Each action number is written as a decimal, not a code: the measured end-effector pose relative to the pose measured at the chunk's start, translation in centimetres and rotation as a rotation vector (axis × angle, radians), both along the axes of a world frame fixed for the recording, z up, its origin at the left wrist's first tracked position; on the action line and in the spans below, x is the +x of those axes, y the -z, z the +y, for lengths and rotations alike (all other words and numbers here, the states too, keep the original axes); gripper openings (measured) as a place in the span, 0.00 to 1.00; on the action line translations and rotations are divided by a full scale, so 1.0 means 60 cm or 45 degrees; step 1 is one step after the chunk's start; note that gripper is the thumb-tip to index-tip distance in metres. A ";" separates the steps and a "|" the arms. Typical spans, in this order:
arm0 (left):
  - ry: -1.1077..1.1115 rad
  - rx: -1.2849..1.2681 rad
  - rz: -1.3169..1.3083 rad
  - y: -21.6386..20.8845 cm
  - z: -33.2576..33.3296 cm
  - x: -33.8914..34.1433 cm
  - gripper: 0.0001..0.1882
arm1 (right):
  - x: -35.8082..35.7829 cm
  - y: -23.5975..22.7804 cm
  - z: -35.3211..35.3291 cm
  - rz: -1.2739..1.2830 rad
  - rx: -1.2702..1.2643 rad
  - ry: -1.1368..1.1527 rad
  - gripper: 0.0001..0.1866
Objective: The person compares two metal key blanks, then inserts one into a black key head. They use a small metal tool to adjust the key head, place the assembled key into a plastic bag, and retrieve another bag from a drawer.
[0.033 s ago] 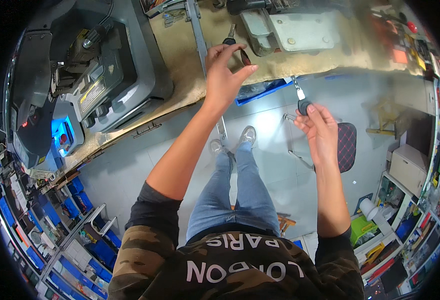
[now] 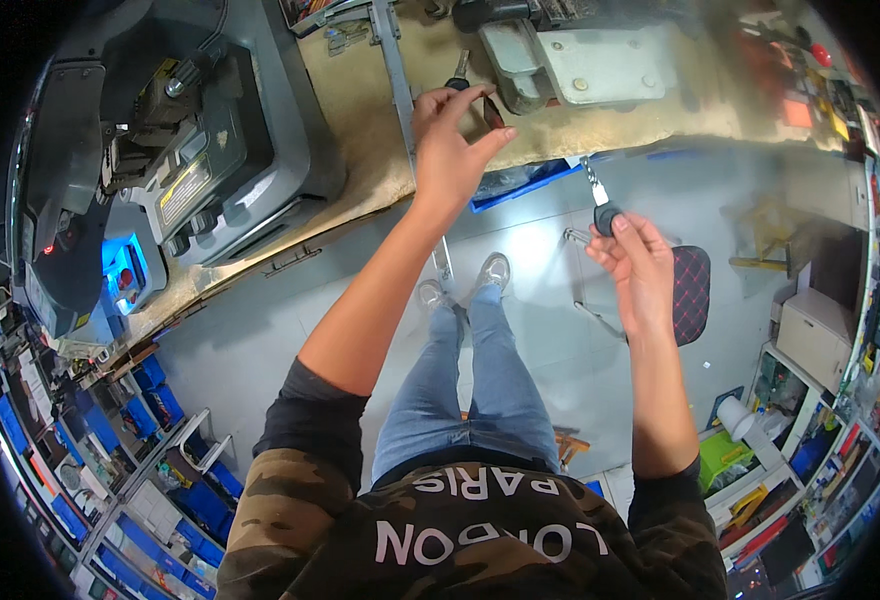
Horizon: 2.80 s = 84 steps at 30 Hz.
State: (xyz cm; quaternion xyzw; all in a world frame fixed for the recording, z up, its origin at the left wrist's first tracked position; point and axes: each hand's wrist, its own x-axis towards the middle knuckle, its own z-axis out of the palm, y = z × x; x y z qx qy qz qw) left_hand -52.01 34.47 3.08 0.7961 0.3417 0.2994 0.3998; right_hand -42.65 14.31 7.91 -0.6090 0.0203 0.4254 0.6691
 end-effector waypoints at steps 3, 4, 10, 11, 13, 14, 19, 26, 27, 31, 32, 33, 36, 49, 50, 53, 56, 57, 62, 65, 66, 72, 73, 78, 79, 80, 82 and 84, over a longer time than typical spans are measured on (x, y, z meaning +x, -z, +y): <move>-0.059 -0.099 0.084 0.011 -0.001 0.022 0.26 | -0.014 -0.015 -0.013 0.016 0.025 0.005 0.14; -0.078 -0.007 0.152 0.013 -0.003 0.027 0.27 | -0.018 -0.016 -0.016 0.020 0.015 0.006 0.14; -0.159 0.303 0.281 -0.010 -0.013 0.022 0.31 | -0.037 -0.022 -0.031 0.085 0.063 0.071 0.10; -0.173 0.270 0.216 -0.019 -0.017 0.002 0.32 | -0.040 -0.027 -0.035 0.096 0.067 0.098 0.09; -0.168 0.099 0.076 -0.039 -0.028 -0.070 0.29 | -0.051 -0.044 -0.044 0.039 0.088 0.122 0.12; -0.106 -0.092 0.223 -0.050 -0.041 -0.128 0.26 | -0.056 -0.056 -0.049 0.016 0.047 0.112 0.12; -0.688 -1.217 -0.073 -0.045 -0.040 -0.402 0.17 | -0.123 -0.102 -0.054 -0.039 0.140 0.023 0.09; -0.645 -1.719 -0.940 0.016 0.078 -0.513 0.17 | -0.346 -0.104 -0.055 -0.066 0.096 0.221 0.07; -0.701 -1.756 -0.926 0.013 0.080 -0.525 0.17 | -0.384 -0.102 -0.054 -0.048 0.091 0.251 0.07; -0.624 -1.819 -0.986 -0.026 0.081 -0.567 0.16 | -0.495 -0.110 -0.046 0.051 0.115 0.327 0.07; -0.635 -1.849 -0.959 -0.034 0.084 -0.573 0.16 | -0.516 -0.116 -0.042 0.037 0.072 0.373 0.07; -0.625 -1.863 -0.952 -0.039 0.088 -0.579 0.17 | -0.532 -0.122 -0.038 0.025 0.142 0.325 0.07; -0.597 -1.909 -0.947 -0.027 0.089 -0.604 0.18 | -0.566 -0.142 -0.035 0.005 0.155 0.301 0.07; -1.366 -2.357 -1.572 0.211 0.092 -0.516 0.39 | -0.619 -0.085 -0.045 0.101 -0.014 0.296 0.09; -1.334 -2.311 -1.717 0.219 0.102 -0.514 0.40 | -0.612 -0.080 -0.055 0.103 -0.039 0.307 0.09; -1.269 -2.151 -1.945 0.232 0.100 -0.520 0.42 | -0.587 -0.067 -0.086 0.131 -0.061 0.312 0.09; -1.309 -2.054 -1.883 0.235 0.046 -0.534 0.40 | -0.562 -0.067 -0.117 0.114 -0.049 0.264 0.10; -1.348 -2.039 -1.847 0.235 0.014 -0.549 0.40 | -0.556 -0.069 -0.127 0.093 -0.046 0.241 0.10; -1.466 -2.187 -1.790 0.228 -0.179 -0.636 0.34 | -0.532 -0.068 -0.149 0.046 -0.038 0.087 0.10; -1.336 -2.088 -1.796 0.229 -0.256 -0.677 0.25 | -0.528 -0.051 -0.148 0.080 -0.002 0.005 0.09; -1.335 -2.127 -1.736 0.233 -0.268 -0.686 0.24 | -0.528 -0.045 -0.147 0.086 0.002 -0.010 0.09; -1.161 -2.221 -1.292 0.202 -0.292 -0.753 0.23 | -0.539 -0.022 -0.142 0.122 -0.005 -0.053 0.10; -1.131 -2.154 -0.768 0.181 -0.304 -0.761 0.20 | -0.541 -0.019 -0.142 0.110 -0.019 -0.039 0.10; 0.016 -0.650 0.389 0.080 -0.273 -0.795 0.09 | -0.558 0.000 -0.147 0.090 -0.038 0.015 0.10; 0.138 0.065 0.497 0.074 -0.250 -0.791 0.07 | -0.564 0.003 -0.150 0.101 -0.044 0.039 0.10; 0.137 0.258 0.538 0.080 -0.218 -0.781 0.08 | -0.571 0.007 -0.153 0.100 -0.044 0.049 0.10; 0.146 0.495 0.519 0.096 -0.169 -0.762 0.09 | -0.586 0.016 -0.158 0.124 -0.021 0.080 0.10; 0.215 0.566 0.481 0.108 -0.137 -0.764 0.10 | -0.605 0.021 -0.164 0.091 -0.015 0.093 0.10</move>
